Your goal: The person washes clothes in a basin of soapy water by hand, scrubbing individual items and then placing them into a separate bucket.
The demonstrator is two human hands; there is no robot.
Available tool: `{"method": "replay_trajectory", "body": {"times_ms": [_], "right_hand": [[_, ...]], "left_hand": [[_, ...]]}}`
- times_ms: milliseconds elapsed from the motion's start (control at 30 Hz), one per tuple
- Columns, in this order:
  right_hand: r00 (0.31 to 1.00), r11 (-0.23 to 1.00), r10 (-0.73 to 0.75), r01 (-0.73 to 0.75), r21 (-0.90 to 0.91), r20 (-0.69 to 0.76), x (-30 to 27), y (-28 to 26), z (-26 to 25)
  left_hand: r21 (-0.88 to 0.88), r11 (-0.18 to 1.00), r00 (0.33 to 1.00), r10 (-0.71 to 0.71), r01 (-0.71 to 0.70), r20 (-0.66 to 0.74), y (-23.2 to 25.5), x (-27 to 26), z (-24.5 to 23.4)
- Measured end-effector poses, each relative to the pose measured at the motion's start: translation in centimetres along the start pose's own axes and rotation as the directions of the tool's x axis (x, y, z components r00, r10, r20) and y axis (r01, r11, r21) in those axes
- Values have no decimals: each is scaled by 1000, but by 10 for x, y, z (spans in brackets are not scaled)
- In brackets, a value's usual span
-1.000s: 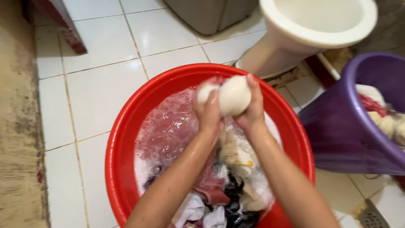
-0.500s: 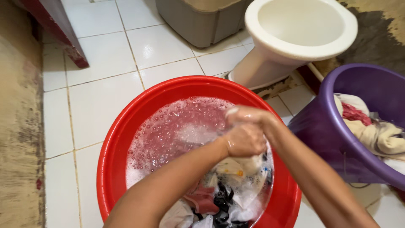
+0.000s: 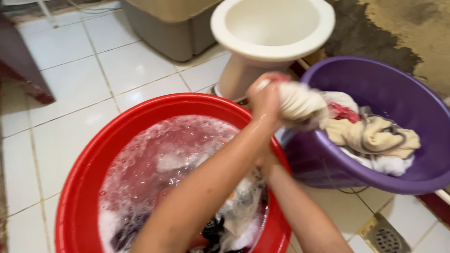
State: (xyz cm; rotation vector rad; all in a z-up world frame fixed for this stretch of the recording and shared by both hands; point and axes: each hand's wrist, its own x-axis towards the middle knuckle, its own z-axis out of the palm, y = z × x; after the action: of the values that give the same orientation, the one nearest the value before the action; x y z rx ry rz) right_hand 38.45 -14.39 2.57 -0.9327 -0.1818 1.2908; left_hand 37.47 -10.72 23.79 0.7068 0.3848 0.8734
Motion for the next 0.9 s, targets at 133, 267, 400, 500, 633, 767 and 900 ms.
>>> {"method": "replay_trajectory", "body": {"times_ms": [133, 267, 400, 500, 633, 767, 900], "right_hand": [[895, 906, 309, -380, 187, 323, 18, 22, 0], [894, 900, 266, -365, 239, 362, 25, 34, -3], [966, 989, 114, -132, 67, 231, 6, 52, -15], [962, 994, -99, 107, -17, 255, 34, 56, -39], [994, 987, -57, 70, 143, -90, 83, 58, -65], [947, 940, -205, 121, -319, -245, 83, 66, -18], [931, -79, -290, 209, -975, 223, 43, 95, 52]], "left_hand": [[-27, 929, 926, -366, 370, 89, -22, -11, 80], [191, 889, 903, -429, 415, 33, -50, -12, 79], [155, 961, 946, -257, 229, 196, -68, 4, 17], [447, 878, 925, -298, 168, 236, -52, 20, -88], [782, 587, 950, -64, -211, 305, -13, 25, -267], [968, 78, 946, 247, -237, 212, 28, -16, -390], [896, -435, 960, 204, -88, 193, 32, -58, -408]]}}
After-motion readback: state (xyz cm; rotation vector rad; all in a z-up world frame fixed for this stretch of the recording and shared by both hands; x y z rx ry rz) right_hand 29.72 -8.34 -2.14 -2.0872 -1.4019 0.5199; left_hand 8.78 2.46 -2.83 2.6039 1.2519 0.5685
